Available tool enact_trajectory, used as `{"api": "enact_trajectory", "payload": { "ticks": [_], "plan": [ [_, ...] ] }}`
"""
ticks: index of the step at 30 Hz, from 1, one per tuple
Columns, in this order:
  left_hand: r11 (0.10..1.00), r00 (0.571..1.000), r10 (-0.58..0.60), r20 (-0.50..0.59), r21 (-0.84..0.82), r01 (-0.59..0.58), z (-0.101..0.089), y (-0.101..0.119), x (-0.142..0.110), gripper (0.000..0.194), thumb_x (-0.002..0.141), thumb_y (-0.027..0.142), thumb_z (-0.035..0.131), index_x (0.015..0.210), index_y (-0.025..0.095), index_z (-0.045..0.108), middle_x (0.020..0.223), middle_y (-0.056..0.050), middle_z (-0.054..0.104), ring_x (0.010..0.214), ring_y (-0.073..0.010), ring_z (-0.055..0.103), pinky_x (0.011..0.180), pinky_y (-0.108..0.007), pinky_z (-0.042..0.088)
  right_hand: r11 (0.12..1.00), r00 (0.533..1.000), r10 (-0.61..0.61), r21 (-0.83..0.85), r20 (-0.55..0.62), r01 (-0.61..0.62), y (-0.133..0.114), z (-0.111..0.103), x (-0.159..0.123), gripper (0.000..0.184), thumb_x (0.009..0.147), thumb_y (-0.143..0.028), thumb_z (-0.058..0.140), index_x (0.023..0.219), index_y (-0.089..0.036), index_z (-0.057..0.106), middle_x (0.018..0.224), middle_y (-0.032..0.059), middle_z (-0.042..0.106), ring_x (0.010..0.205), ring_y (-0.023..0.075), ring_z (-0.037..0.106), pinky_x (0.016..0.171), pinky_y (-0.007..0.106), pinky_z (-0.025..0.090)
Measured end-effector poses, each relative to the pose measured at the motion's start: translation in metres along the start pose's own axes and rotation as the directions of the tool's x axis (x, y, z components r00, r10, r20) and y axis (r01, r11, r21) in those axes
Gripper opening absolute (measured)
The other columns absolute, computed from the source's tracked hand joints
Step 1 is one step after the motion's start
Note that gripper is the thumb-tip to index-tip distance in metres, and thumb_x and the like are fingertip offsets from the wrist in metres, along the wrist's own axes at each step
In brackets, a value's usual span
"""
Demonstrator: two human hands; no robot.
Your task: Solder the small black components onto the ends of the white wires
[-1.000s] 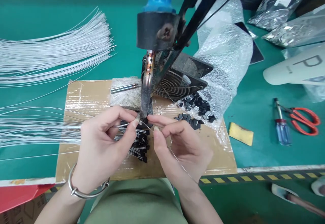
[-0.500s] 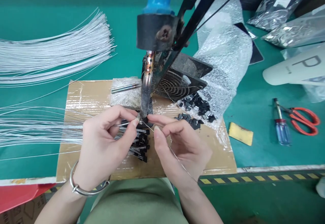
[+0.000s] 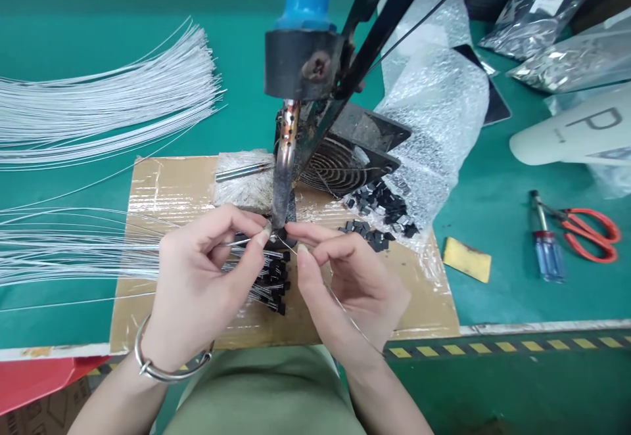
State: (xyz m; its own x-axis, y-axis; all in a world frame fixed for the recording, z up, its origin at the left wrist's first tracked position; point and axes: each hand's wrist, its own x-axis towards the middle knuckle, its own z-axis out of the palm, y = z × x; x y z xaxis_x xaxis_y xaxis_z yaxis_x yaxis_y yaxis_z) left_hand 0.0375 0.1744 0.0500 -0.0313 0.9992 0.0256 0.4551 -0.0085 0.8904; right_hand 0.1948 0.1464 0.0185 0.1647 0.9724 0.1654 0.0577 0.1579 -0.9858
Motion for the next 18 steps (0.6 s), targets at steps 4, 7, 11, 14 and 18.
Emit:
{"api": "enact_trajectory", "payload": {
  "ticks": [4,7,11,14,18],
  "plan": [
    [1.000,1.000,0.009,0.001,0.000,-0.009,0.0000,-0.0013,0.0001,0.007,0.088,0.019,0.073,0.082,0.023,0.074,0.087,0.001,0.078,0.056,-0.0074,0.055,0.045,-0.024,0.026,1.000,1.000,-0.011,-0.010,-0.004,0.011,-0.0003,-0.0004,0.0003,0.019,0.094,-0.007,0.069,0.087,-0.024,0.063,0.117,-0.0002,0.081,0.106,0.0147,0.077,0.098,0.029,0.059],
    [1.000,1.000,0.007,0.007,-0.002,-0.007,-0.0003,-0.0009,0.0000,0.008,0.088,0.019,0.073,0.082,0.023,0.073,0.086,0.002,0.077,0.054,-0.0067,0.052,0.044,-0.024,0.025,1.000,1.000,0.002,-0.005,-0.001,-0.002,-0.0004,-0.0008,-0.0002,0.018,0.094,-0.008,0.069,0.087,-0.024,0.063,0.119,0.0002,0.080,0.108,0.0155,0.077,0.098,0.030,0.060],
    [1.000,1.000,-0.008,0.013,-0.021,0.008,0.0007,-0.0001,0.0011,0.008,0.088,0.019,0.073,0.081,0.023,0.072,0.086,0.002,0.078,0.061,-0.0086,0.059,0.045,-0.023,0.026,1.000,1.000,0.014,0.001,0.002,-0.014,0.0004,-0.0008,-0.0007,0.018,0.095,-0.009,0.069,0.086,-0.024,0.063,0.119,-0.0010,0.080,0.108,0.0140,0.077,0.099,0.028,0.059],
    [1.000,1.000,-0.015,0.021,-0.022,0.016,0.0012,-0.0005,0.0016,0.009,0.087,0.019,0.072,0.080,0.023,0.071,0.085,0.002,0.077,0.061,-0.0089,0.059,0.045,-0.023,0.026,1.000,1.000,0.016,-0.002,0.002,-0.016,0.0013,-0.0003,-0.0001,0.018,0.094,-0.009,0.070,0.086,-0.024,0.063,0.118,-0.0011,0.081,0.108,0.0137,0.077,0.098,0.027,0.059],
    [1.000,1.000,-0.009,0.014,0.001,0.009,0.0000,-0.0025,0.0007,0.008,0.088,0.020,0.073,0.081,0.023,0.072,0.085,0.000,0.077,0.062,-0.0093,0.059,0.046,-0.023,0.027,1.000,1.000,0.001,-0.015,0.001,-0.001,0.0024,0.0001,0.0015,0.019,0.093,-0.008,0.070,0.086,-0.024,0.063,0.116,-0.0008,0.081,0.106,0.0136,0.078,0.098,0.027,0.060]
  ]
}}
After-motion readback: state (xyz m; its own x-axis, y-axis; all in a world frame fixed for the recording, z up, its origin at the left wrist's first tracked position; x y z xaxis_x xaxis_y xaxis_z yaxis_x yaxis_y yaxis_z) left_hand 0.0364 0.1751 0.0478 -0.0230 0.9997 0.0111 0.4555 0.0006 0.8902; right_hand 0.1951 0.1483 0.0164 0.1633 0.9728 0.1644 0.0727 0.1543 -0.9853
